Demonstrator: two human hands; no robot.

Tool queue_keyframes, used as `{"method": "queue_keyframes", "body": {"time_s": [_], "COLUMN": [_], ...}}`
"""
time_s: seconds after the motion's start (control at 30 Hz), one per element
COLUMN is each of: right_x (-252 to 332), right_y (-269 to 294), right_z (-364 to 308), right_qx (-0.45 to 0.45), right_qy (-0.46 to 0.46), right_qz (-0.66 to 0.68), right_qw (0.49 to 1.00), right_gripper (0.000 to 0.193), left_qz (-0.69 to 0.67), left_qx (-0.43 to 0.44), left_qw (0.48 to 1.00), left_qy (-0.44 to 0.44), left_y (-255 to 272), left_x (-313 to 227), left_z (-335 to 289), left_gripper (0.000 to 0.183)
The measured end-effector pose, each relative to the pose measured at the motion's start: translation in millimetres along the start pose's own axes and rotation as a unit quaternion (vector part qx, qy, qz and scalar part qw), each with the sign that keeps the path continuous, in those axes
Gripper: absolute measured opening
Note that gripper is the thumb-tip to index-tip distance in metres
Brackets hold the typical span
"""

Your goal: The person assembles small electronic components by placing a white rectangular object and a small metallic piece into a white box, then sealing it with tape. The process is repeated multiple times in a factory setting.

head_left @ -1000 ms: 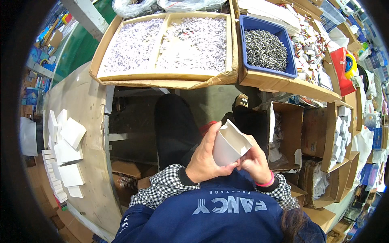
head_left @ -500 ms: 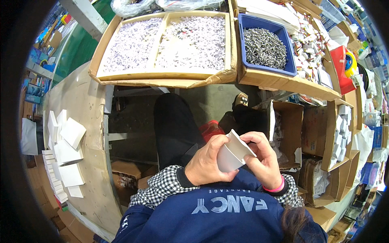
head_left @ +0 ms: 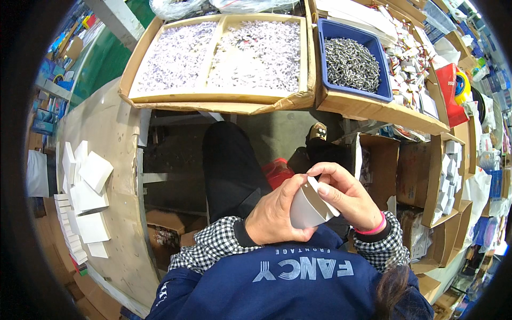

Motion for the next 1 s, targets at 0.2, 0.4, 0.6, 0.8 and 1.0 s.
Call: {"method": "queue_keyframes", "body": {"time_s": [0.2, 0.4, 0.6, 0.8, 1.0], "right_x": [-2, -1, 3, 2, 5], "right_y": [2, 1, -4, -6, -6], "right_z": [2, 3, 1, 0, -2], "right_qx": [-0.01, -0.009, -0.039, -0.057, -0.077], "right_qy": [-0.027, -0.006, 0.005, 0.03, 0.042], "right_qz": [0.004, -0.083, -0.136, -0.222, -0.306], "right_qw": [1.0, 0.997, 0.99, 0.973, 0.948], "right_gripper": [0.028, 0.029, 0.029, 0.027, 0.025], "left_qz": [-0.024, -0.064, -0.055, -0.04, -0.033], "left_qx": [0.065, 0.054, 0.073, 0.013, -0.005], "left_qw": [0.996, 0.994, 0.994, 0.999, 0.999], "left_qy": [0.054, 0.065, 0.067, 0.03, 0.011], "left_y": [2, 2, 0, -4, -7], "left_x": [0, -2, -1, -2, -4], "left_z": [1, 3, 0, -3, -3], "left_gripper": [0.108, 0.097, 0.101, 0.104, 0.108]}}
Point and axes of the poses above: each hand's wrist, its own z-axis towards the middle knuckle, its own y-axis out of the back of the hand, x = y × z, the point moved 2 cm from there along z, towards the middle knuckle, and after that the axes turned 15 degrees about z, right-handed, at the moved point
